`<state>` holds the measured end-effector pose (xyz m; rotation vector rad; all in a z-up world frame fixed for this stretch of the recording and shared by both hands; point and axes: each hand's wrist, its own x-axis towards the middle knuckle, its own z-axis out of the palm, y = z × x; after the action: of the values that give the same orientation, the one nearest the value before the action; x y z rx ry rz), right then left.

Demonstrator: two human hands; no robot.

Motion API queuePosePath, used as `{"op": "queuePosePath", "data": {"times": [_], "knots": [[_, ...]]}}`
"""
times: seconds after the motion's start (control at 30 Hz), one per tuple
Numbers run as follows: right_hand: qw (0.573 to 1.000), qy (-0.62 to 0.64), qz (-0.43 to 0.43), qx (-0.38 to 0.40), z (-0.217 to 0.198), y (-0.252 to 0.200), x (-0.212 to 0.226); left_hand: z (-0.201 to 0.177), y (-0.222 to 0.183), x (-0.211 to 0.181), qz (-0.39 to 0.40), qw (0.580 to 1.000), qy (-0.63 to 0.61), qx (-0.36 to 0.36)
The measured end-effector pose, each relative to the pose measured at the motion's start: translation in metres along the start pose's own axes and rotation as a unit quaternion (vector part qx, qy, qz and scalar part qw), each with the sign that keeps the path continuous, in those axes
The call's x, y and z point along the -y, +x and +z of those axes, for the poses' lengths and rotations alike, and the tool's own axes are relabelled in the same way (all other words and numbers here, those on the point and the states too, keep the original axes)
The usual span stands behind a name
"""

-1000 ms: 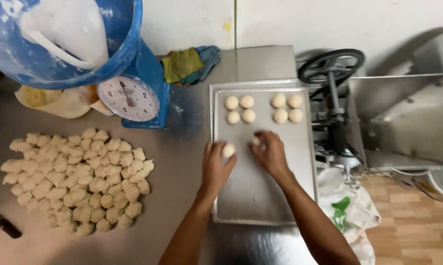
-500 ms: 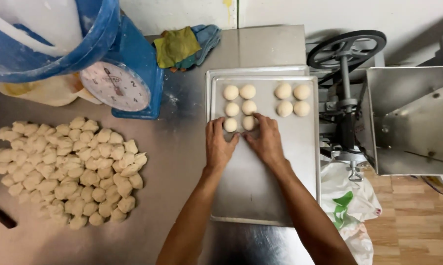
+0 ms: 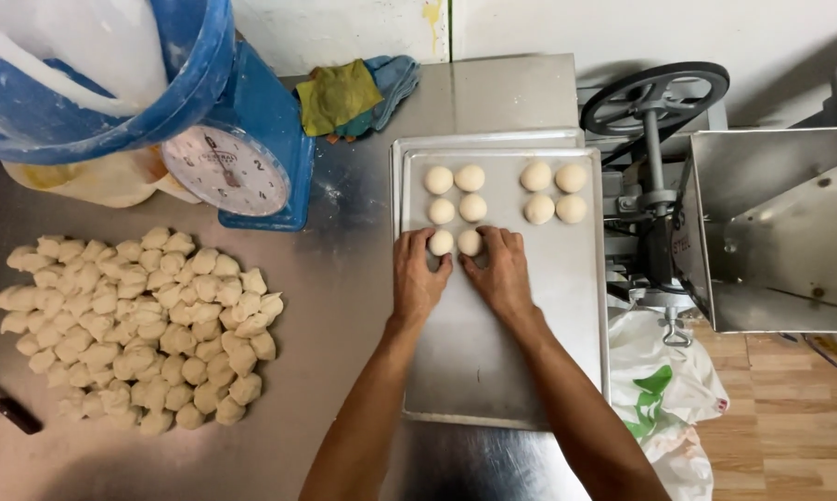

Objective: Arranging pre-portioned dough balls onto a metal baking tray in a grid pattern.

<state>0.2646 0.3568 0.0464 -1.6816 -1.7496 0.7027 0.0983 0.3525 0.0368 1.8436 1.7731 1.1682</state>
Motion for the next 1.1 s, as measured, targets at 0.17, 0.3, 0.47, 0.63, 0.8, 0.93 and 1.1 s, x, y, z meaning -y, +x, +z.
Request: {"op": "queuePosePath", "data": {"times": [0.17, 0.3, 0.47, 0.63, 0.8, 0.93, 1.1], "knots": [[0.996, 0.066, 0.057, 0.012, -0.020, -0.007, 0.021, -0.006, -0.001, 0.001, 0.006, 0.999, -0.033, 0.032], [0.999, 0.026, 0.022, -0.005, -0.009, -0.011, 0.010, -0.023, -0.005, -0.014, 0.018, 0.998, -0.045, 0.035], [0.997, 0.060, -0.010, -0.049, -0.021, -0.029, 0.040, -0.063, -0.026, -0.020, 0.036, 0.990, -0.129, -0.031], [0.994, 0.097, -0.044, 0.013, 0.011, -0.066, 0.087, -0.149, -0.140, 0.027, -0.069, 0.991, 0.020, -0.112], [0.973, 0.125, -0.100, 0.166, 0.088, -0.081, 0.154, -0.210, -0.248, 0.050, -0.201, 0.955, 0.161, -0.145], [0.953, 0.132, -0.153, 0.224, 0.168, -0.076, 0.208, -0.224, -0.255, 0.109, -0.195, 0.934, 0.207, -0.216], [0.961, -0.008, -0.267, 0.067, 0.264, -0.058, 0.242, -0.238, -0.233, 0.123, -0.101, 0.918, 0.289, -0.252]]}}
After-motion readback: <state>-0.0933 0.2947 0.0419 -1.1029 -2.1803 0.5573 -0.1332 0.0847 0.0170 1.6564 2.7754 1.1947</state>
